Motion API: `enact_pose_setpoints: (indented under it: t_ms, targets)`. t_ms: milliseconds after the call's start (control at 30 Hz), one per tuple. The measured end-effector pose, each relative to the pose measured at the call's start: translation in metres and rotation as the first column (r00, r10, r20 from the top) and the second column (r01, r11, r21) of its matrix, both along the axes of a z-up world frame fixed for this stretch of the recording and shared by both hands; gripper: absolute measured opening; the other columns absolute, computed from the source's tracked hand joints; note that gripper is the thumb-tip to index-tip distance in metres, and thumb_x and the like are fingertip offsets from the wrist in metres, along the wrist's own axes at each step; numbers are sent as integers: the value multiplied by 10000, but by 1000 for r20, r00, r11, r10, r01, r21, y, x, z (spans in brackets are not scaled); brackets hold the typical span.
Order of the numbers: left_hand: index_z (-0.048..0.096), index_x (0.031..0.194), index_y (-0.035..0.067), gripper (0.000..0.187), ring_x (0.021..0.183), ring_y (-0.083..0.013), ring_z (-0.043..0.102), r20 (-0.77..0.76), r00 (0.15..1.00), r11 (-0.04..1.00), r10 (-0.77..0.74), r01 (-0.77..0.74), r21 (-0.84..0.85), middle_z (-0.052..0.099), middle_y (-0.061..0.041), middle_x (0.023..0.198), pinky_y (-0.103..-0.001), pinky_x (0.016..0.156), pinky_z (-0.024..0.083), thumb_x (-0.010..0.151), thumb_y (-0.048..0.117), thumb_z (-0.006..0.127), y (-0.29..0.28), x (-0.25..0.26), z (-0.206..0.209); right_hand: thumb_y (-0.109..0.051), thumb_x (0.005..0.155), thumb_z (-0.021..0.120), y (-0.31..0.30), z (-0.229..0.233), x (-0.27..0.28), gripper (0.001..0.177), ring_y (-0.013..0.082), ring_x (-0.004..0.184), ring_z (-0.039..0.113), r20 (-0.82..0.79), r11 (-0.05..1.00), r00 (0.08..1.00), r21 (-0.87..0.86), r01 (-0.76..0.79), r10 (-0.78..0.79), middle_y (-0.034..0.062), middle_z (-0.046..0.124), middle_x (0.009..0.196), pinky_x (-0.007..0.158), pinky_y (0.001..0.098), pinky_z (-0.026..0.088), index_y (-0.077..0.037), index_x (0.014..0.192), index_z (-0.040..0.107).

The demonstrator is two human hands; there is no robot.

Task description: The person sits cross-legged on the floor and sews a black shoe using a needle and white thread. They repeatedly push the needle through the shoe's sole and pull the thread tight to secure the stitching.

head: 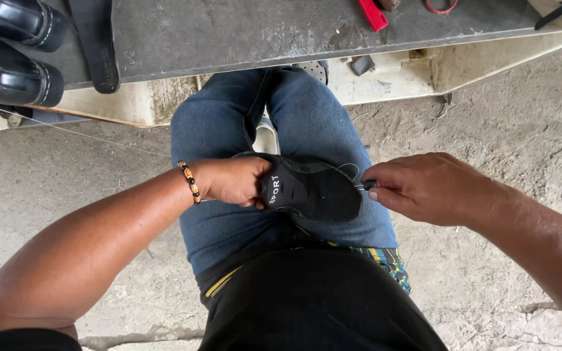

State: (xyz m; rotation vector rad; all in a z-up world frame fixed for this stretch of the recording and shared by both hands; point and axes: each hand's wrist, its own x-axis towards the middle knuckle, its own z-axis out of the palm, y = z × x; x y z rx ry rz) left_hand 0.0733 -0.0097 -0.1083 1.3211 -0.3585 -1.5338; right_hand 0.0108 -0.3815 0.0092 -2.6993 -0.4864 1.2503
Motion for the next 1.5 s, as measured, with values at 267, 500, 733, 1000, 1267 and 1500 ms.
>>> enact_pose_setpoints:
  t_ms: [267,500,733,1000,1267,1500]
  targets:
    - [758,941,50,94,675,-157,611,19,975,974,-223,224,-47,667,-84,767,-254,532,428,965,-1,683,-21,9,-2,-555,1126,484,14,16,5,372,268,1044,836,32,994,994,-9,-107,107,-60,815,1147,896,522,685,-345,1369,672]
    - [821,796,-66,99,580,-233,678,-75,997,999,26,-24,27,691,-169,622,-297,423,503,777,-128,746,-14,-6,-21,-481,1128,520,24,10,8,321,301,919,855,-15,995,999,98,-26,28,27,806,886,905,491,693,-238,1114,729]
    - [870,898,-3,190,783,-186,758,-83,990,967,-115,92,-239,760,-106,764,-246,612,566,786,-156,852,-16,-2,-33,-504,1143,524,26,14,7,330,274,927,847,-28,995,999,92,-23,26,5,784,868,898,495,698,-241,1068,707]
    - [841,814,-44,108,664,-211,763,-87,996,993,-30,20,-115,768,-174,683,-282,498,591,779,-145,852,-18,-14,-35,-438,1113,579,27,7,7,287,257,832,834,-18,989,1000,149,12,-9,15,759,785,866,451,693,-226,980,719]
    - [861,798,-17,55,643,-231,788,-64,996,998,-61,59,-29,780,-167,682,-303,477,599,825,-50,827,-8,-8,-38,-462,1148,544,24,7,-4,300,226,814,836,69,989,997,145,-27,17,-17,739,801,828,421,716,-229,1058,711]
    - [810,678,3,160,497,-192,645,62,982,983,181,-180,-26,668,-119,534,-277,403,493,832,-15,772,-8,-22,-39,-446,1131,525,22,22,14,354,374,1010,834,-137,987,989,141,83,-63,120,818,908,975,559,662,-164,1115,738]
